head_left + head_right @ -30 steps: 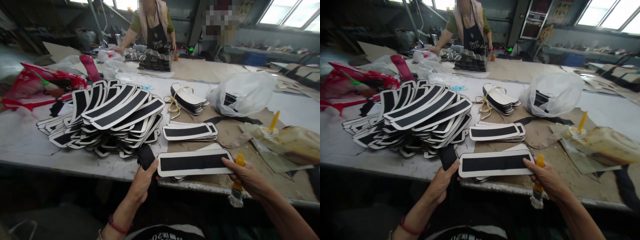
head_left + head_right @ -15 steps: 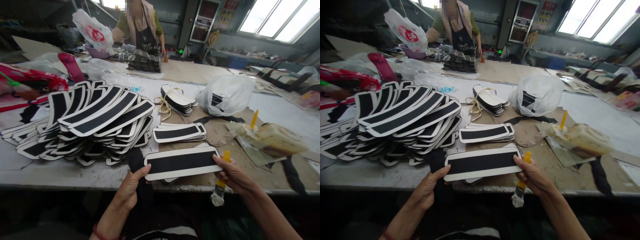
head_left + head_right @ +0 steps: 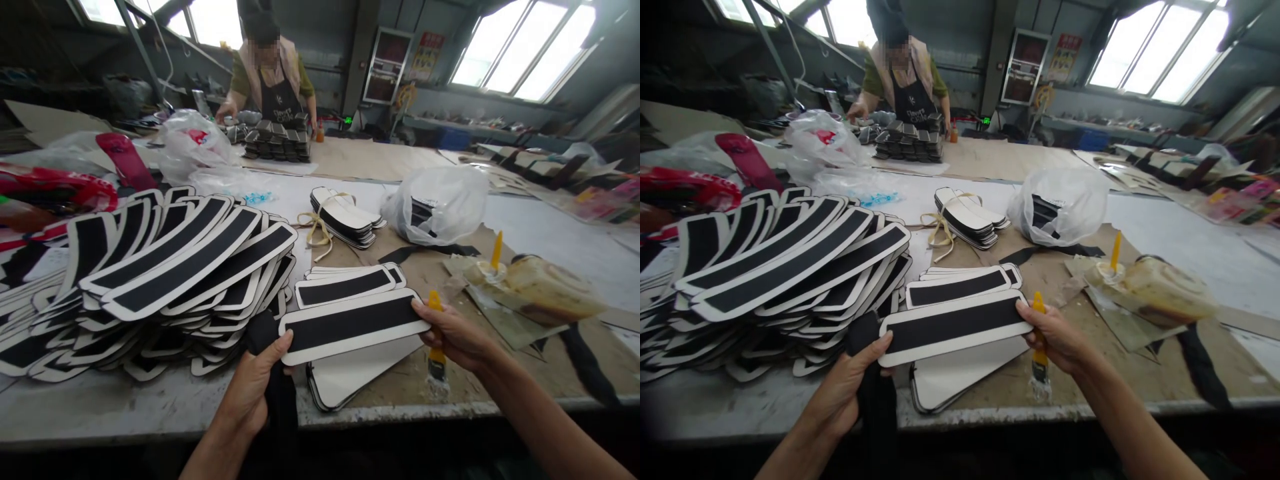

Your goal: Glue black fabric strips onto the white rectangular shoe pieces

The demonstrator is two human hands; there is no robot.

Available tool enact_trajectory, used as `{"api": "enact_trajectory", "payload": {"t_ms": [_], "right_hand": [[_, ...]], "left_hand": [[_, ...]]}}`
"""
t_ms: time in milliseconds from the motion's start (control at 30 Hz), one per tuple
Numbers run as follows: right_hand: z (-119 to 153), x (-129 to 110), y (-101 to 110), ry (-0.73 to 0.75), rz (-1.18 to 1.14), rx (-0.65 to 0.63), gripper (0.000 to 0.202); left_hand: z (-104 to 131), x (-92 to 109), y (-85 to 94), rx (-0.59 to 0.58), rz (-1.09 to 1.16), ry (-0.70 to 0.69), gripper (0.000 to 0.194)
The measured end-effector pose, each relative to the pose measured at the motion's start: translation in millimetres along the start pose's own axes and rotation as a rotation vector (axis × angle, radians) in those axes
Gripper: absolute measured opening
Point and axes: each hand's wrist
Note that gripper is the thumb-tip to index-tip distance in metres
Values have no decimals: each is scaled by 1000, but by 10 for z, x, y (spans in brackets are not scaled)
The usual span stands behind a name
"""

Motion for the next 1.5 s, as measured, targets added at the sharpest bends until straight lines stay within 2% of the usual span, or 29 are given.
{"api": "enact_trajectory", "payload": {"t_ms": [133,267,433,833,1033,1167,1367,1500], "right_hand": [[-146,-260,-51,31,111,46,44],[-259,-388,-89,75,210,113,42],[-323,-400,-94,137,300,134,43],[-405,-448,-91,136,363,131,42],[-394,-463,-102,139,360,115,42],[-452,-580,-133,147,361,123,44],[-754,-713,-55,181,647,284,40],[-893,-749,58,159,812,426,38]], "left_hand": [[-118,85,-96,25,-31,-49,36],[-203,92,-133,41,-64,-51,33],[-258,77,-160,78,-69,-60,37],[-310,73,-180,140,-66,-24,44],[-321,95,-201,133,-49,-23,46],[-364,130,-243,95,-25,-35,37],[-449,52,-217,63,-55,-64,36],[-371,-11,-135,42,-138,-99,35]]}}
Point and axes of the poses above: each hand's wrist, its own z-axis away from the middle knuckle, its own y-axis out of the back of the hand, x = y × z, and after that the axes turned 9 degrees about -y, right-handed
